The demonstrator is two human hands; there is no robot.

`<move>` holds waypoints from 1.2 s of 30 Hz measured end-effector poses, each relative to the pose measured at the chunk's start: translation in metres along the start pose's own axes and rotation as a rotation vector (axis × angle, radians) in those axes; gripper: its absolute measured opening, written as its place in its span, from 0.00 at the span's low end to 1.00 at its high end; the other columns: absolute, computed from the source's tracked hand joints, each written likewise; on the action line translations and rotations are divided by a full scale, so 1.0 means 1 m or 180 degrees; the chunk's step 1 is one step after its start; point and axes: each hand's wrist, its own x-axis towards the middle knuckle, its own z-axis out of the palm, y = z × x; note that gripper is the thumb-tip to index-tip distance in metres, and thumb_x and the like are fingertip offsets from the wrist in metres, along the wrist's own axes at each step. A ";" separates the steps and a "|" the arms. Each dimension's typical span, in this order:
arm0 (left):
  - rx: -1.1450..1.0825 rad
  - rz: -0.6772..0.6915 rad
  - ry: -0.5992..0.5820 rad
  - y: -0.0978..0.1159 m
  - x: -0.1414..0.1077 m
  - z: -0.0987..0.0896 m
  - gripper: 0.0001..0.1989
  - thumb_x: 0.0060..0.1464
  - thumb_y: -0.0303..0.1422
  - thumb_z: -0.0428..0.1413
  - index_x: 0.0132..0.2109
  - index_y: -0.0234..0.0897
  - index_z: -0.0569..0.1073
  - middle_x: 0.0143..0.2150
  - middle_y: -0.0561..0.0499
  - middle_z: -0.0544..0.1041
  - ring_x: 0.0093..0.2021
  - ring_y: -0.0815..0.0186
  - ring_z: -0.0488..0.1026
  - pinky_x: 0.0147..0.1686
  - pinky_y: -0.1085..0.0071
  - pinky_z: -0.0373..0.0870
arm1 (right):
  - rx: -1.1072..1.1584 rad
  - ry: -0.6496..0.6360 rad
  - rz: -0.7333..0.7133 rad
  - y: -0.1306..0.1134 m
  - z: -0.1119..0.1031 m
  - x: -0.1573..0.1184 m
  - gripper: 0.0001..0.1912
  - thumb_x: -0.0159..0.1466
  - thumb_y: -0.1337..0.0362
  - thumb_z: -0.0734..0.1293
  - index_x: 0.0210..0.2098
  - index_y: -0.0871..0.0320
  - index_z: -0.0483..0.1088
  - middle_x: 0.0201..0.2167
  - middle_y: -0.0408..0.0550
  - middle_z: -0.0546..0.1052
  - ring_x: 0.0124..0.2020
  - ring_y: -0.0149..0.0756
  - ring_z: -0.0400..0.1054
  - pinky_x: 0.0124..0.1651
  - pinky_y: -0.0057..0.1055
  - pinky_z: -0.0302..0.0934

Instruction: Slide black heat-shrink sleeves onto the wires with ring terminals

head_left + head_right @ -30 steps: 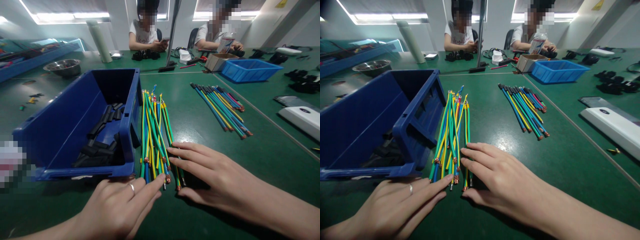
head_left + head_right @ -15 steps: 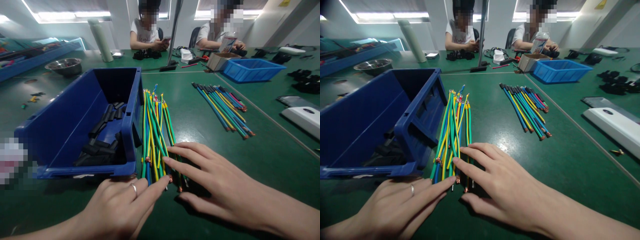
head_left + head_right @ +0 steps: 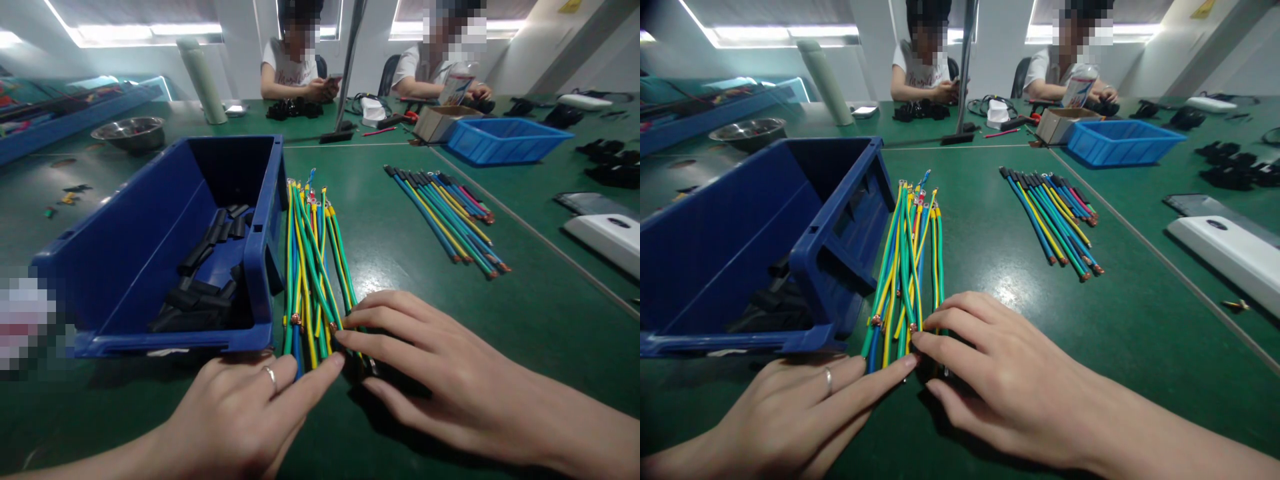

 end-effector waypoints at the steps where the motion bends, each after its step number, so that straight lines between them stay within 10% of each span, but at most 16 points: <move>1: 0.0006 -0.0011 -0.0011 0.000 0.000 0.000 0.18 0.69 0.29 0.41 0.60 0.37 0.67 0.26 0.58 0.74 0.19 0.71 0.73 0.20 0.72 0.64 | 0.0013 0.0000 0.0013 0.000 0.000 0.000 0.16 0.67 0.66 0.63 0.52 0.61 0.72 0.48 0.52 0.77 0.51 0.36 0.67 0.55 0.32 0.65; 36: -0.0120 0.0054 -0.0130 -0.001 0.001 -0.003 0.20 0.69 0.29 0.40 0.63 0.37 0.66 0.28 0.56 0.75 0.21 0.69 0.75 0.19 0.71 0.65 | -0.0133 -0.0129 0.0249 0.007 -0.001 -0.001 0.24 0.65 0.59 0.65 0.60 0.58 0.68 0.60 0.54 0.71 0.64 0.43 0.60 0.67 0.47 0.53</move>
